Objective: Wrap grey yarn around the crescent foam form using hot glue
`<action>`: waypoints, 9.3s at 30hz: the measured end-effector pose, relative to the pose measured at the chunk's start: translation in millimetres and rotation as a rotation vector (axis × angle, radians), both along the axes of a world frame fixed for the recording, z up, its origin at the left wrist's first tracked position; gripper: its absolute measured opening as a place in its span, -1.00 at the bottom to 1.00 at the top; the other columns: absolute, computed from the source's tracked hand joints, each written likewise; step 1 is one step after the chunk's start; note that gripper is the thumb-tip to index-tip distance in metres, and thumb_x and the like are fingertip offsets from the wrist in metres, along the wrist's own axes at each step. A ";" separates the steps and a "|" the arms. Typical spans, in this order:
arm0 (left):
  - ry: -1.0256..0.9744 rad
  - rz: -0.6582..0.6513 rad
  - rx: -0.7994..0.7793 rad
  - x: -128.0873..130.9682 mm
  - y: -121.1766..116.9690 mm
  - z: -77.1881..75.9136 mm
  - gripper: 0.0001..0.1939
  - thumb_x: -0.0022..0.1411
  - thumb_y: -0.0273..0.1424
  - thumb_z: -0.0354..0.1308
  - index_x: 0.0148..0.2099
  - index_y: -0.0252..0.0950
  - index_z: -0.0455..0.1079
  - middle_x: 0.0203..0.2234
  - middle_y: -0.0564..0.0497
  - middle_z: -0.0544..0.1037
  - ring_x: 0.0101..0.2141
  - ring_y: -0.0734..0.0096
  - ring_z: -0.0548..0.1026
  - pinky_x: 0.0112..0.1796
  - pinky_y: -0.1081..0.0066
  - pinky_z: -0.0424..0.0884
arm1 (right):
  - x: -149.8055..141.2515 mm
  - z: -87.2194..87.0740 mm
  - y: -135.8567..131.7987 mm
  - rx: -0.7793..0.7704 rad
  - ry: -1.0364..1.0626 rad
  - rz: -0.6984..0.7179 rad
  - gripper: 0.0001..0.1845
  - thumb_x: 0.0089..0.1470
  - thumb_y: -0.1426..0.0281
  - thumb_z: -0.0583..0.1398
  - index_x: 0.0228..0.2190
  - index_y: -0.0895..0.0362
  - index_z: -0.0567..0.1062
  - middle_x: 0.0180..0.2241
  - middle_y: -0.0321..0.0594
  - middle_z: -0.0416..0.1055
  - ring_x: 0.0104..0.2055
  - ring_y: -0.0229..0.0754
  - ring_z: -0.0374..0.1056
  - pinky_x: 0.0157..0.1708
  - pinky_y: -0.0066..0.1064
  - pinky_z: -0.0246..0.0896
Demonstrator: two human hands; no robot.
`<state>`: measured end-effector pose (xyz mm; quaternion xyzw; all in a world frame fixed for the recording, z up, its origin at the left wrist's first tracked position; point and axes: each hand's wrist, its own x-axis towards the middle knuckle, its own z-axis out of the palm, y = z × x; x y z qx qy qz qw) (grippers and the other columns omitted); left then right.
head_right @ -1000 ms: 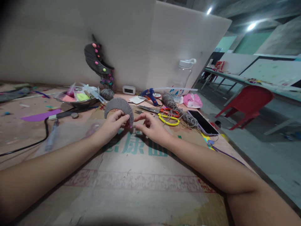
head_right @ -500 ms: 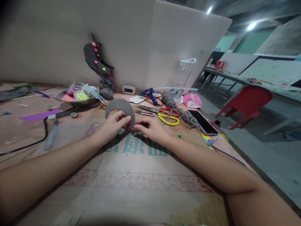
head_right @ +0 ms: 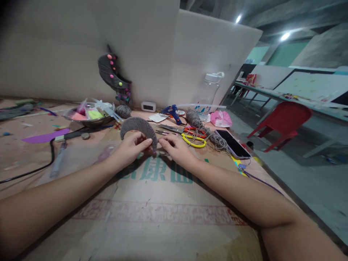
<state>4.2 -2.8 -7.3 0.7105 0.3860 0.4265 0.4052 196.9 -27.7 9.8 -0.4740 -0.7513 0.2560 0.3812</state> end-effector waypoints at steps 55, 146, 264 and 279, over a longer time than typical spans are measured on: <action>0.190 -0.056 0.036 3.2 -8.2 5.8 -0.71 0.21 -0.19 0.07 -0.42 -0.29 0.31 -0.53 0.05 0.41 -0.44 0.40 0.35 -0.39 0.42 0.22 | -0.4 -5.6 3.5 -0.131 0.010 0.031 -0.59 0.14 0.11 0.09 -0.56 0.16 0.36 -0.61 -0.34 0.29 -0.58 -0.34 0.18 -0.57 -0.52 0.05; -0.082 -0.016 -0.277 -0.3 -2.6 13.6 -0.64 0.21 -0.21 0.12 -0.52 -0.35 0.39 -0.66 0.02 0.48 -0.58 0.48 0.42 -0.48 0.47 0.29 | 27.0 -6.1 0.6 0.601 -0.452 0.139 -0.73 0.23 0.43 0.12 -0.10 0.19 0.54 -0.37 -0.16 0.38 -0.33 -0.21 0.30 -0.35 -0.38 0.25; -0.177 -0.043 -0.307 0.1 -6.8 3.3 -0.57 0.17 -0.02 0.10 -0.37 -0.32 0.44 -0.46 -0.04 0.53 -0.38 0.33 0.47 -0.26 0.36 0.38 | 8.3 -2.0 -4.3 -0.429 0.337 0.197 -0.60 0.03 0.07 0.24 -0.50 0.15 0.34 -0.60 -0.42 0.13 -0.60 -0.40 0.00 -0.60 -0.51 -0.06; -0.043 0.052 -0.282 -0.3 -1.6 -8.8 -0.49 0.11 0.07 0.07 -0.57 -0.27 0.37 -0.63 0.02 0.44 -0.54 0.36 0.39 -0.40 0.38 0.32 | 18.7 -0.4 -11.0 0.340 -0.159 0.013 -0.70 0.26 0.26 0.06 -0.04 0.10 0.40 -0.12 -0.11 0.45 -0.13 -0.12 0.36 -0.12 -0.27 0.25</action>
